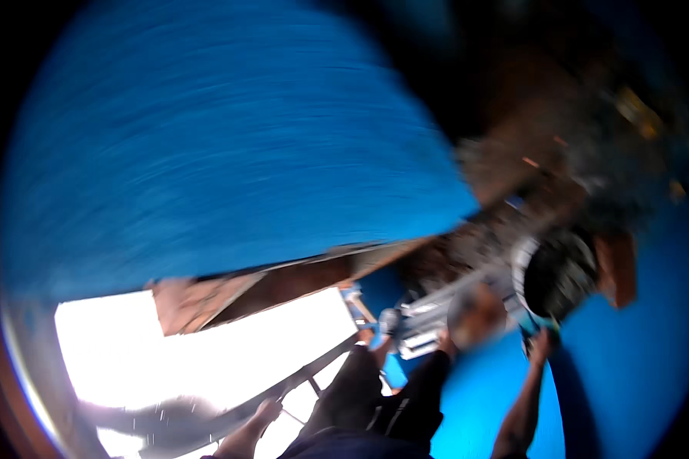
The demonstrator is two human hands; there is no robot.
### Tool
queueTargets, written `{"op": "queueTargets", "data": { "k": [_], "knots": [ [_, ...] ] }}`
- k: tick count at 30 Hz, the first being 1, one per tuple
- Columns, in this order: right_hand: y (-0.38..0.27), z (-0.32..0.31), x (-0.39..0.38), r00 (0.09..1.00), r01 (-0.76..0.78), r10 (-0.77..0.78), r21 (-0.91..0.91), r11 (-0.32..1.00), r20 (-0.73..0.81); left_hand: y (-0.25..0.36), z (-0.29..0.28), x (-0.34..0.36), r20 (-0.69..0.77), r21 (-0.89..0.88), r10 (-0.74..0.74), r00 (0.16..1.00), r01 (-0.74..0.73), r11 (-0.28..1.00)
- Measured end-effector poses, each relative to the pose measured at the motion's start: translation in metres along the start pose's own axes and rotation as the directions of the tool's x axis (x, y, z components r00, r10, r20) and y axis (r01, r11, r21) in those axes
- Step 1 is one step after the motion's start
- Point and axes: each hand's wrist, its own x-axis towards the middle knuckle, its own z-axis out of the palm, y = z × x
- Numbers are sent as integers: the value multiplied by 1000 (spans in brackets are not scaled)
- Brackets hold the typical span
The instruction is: The person builds a brick structure by applying mortar to bricks using a trowel and placing them in a row. The person uses the trowel to spread mortar onto the surface and the sides of the bricks before setting them into position.
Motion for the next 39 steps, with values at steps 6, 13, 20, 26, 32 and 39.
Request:
{"op": "queueTargets", "data": {
  "k": [6, 13, 20, 26, 32, 39],
  "knots": [
    [67, -62, -95, 940, 301, -340, -430, 851, -15, 64, 10, -1, -232, -366, 191, 954, -268, 891],
    [-278, -238, -259, 870, -429, 42, 712, 557, 491, 57, 19, -73, -118, -818, 425, 897, -331, 471],
    [-449, -292, -351, 694, 310, -551, 497, 810, 463, 21, 29, -27, -277, -809, 435, 857, -452, 375],
    [-551, -302, -399, 706, 205, -432, 422, 883, 560, -37, 48, -28, -200, -980, 365, 909, -179, -91],
    [-687, -301, -465, 547, 386, -575, 426, 818, 608, -96, 9, -68, -390, -790, 278, 878, -163, -592],
    [-781, -240, -528, 541, 226, -484, 435, 872, 688, -156, -134, -106, -722, -560, 78, 687, -515, -649]
  ]
}}
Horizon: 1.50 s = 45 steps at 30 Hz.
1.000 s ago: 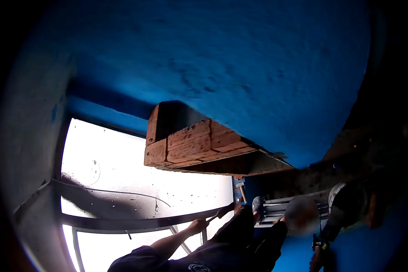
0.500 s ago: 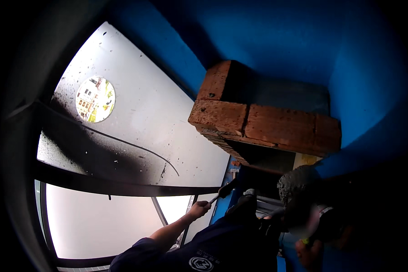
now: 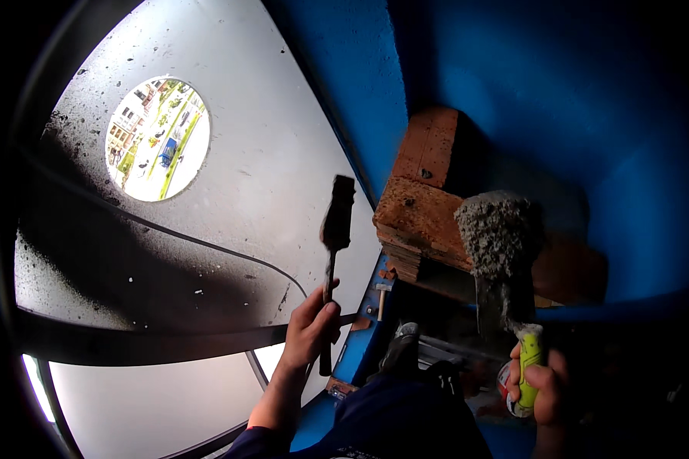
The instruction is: The person builds a brick structure by applying mortar to bricks using a trowel and placing them in a row. The person uses the trowel to spread mortar onto the surface and the sides of the bricks before setting them into position.
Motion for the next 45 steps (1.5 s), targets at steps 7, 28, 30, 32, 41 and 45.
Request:
{"op": "queueTargets", "data": {
  "k": [7, 28, 30, 32, 41, 45],
  "knots": [
    [-18, 72, 78, 972, 232, -235, -92, 968, -24, 70, 40, 134, 153, 58, -77, 985, 69, 996],
    [-22, 124, 166, 869, 425, -490, -598, 680, 60, 93, 49, 135, 181, 476, -183, 966, 77, 876],
    [-16, 124, 144, 886, 395, -458, -636, 663, 73, 81, 43, 124, 235, 494, -76, 969, -52, 868],
    [-25, 130, 118, 924, 331, -373, -661, 674, 83, 77, 40, 110, 261, 458, -78, 962, -52, 887],
    [13, 128, 80, 905, 354, -412, -723, 593, 105, 69, 34, 71, 147, 210, -192, 970, 159, 965],
    [7, 119, 71, 914, 316, -401, -736, 599, 66, 73, 29, 64, 156, 144, -171, 973, 149, 978]
  ]
}}
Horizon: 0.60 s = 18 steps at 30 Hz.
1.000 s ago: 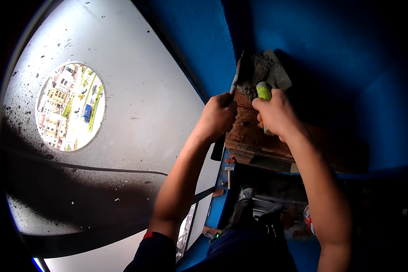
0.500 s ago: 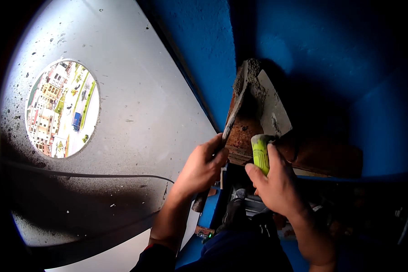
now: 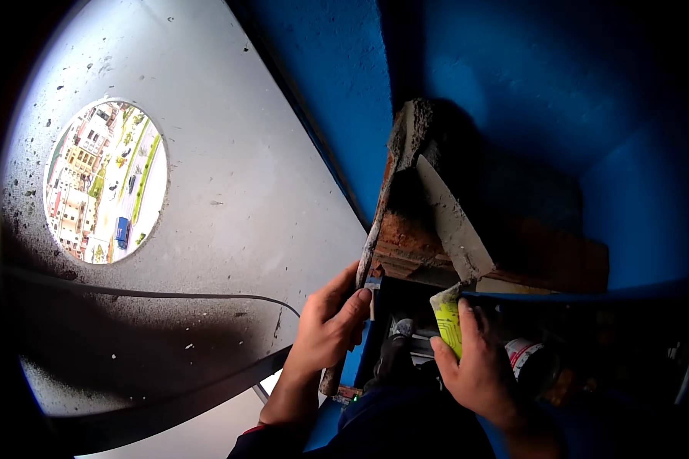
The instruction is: The person builds a brick structure by applying mortar to bricks using a trowel and placing them in a row. The person uses the trowel to spread mortar onto the surface and the sides of the bricks before setting them into position.
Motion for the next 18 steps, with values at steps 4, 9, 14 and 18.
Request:
{"op": "queueTargets", "data": {
  "k": [4, 9, 14, 18],
  "knots": [
    [7, -24, 8, 983, 95, -81, 79, 992, -165, 2, -11, 9, -14, -194, 80, 997, -81, 978],
    [44, -83, 77, 879, 65, -165, -229, 971, -448, 5, -31, 51, -59, -128, 111, 992, -117, 985],
    [62, -134, 140, 915, 368, -403, -401, 839, -3, 9, -38, 96, -18, -112, 0, 1000, -2, 994],
    [64, -151, 205, 927, 323, -373, -548, 771, 21, 20, -29, 112, -6, -57, -19, 1000, 19, 998]
  ]
}}
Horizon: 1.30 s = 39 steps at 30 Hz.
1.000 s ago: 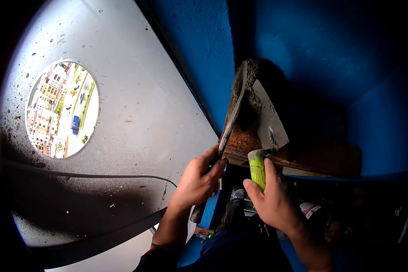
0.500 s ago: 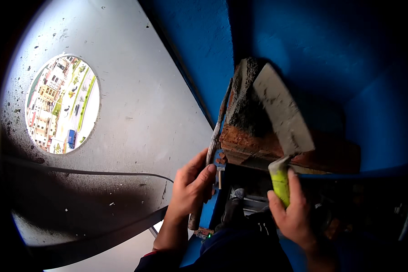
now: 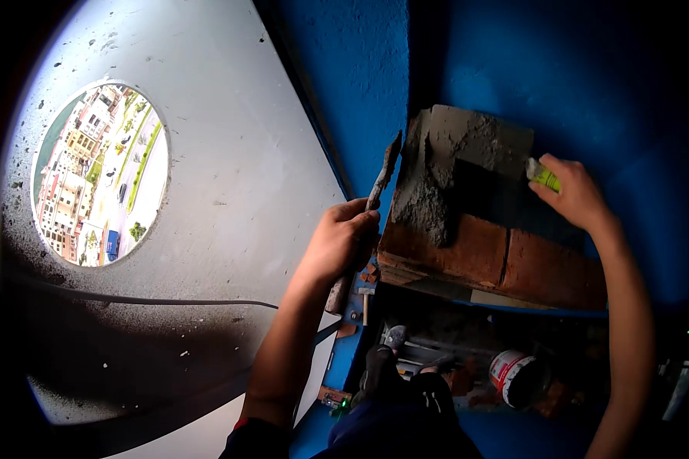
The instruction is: The person builds a brick structure by applying mortar to bricks using a trowel and placing them in a row. The person uses the trowel to spread mortar onto the surface and the sides of the bricks before setting them into position.
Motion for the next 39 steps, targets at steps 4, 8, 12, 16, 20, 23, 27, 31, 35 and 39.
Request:
{"op": "queueTargets", "data": {
  "k": [4, 8, 12, 16, 20, 23, 27, 31, 35, 39],
  "knots": [
    [29, 8, 40, 993, 35, -48, -115, 993, -111, 6, 19, 9, -2, 96, 61, 998, -60, 994],
    [13, 19, 49, 966, -82, 35, -173, 982, -257, 5, 11, 10, 13, 41, 29, 999, -30, 999],
    [18, 4, 41, 980, 22, 3, 122, 992, -200, 3, 8, 5, 0, 66, 31, 1000, -31, 997],
    [2, -20, 65, 930, -275, 206, 208, 939, 303, 5, 9, -4, -13, 115, -3, 1000, 5, 993],
    [-19, -38, 52, 822, -434, 272, 242, 868, 500, 1, 5, -22, 15, 71, -38, 999, 37, 997],
    [-35, -48, 23, 759, -446, 245, 207, 871, 604, -13, 4, -39, 57, -37, -47, 997, 49, 998],
    [-55, -50, -15, 706, -456, 193, 229, 860, 681, -24, 5, -70, 37, -58, -50, 998, 52, 997],
    [-67, -47, -33, 769, -356, 92, 303, 884, 633, -28, 2, -97, 19, -25, -67, 998, 67, 997],
    [-49, -29, -33, 978, -58, 37, 96, 994, 205, -29, 17, -105, 1, -74, -89, 996, 89, 993],
    [-73, -49, -36, 769, -498, 367, 130, 857, 524, -39, 18, -109, -35, -133, -44, 998, 39, 990]
  ]
}}
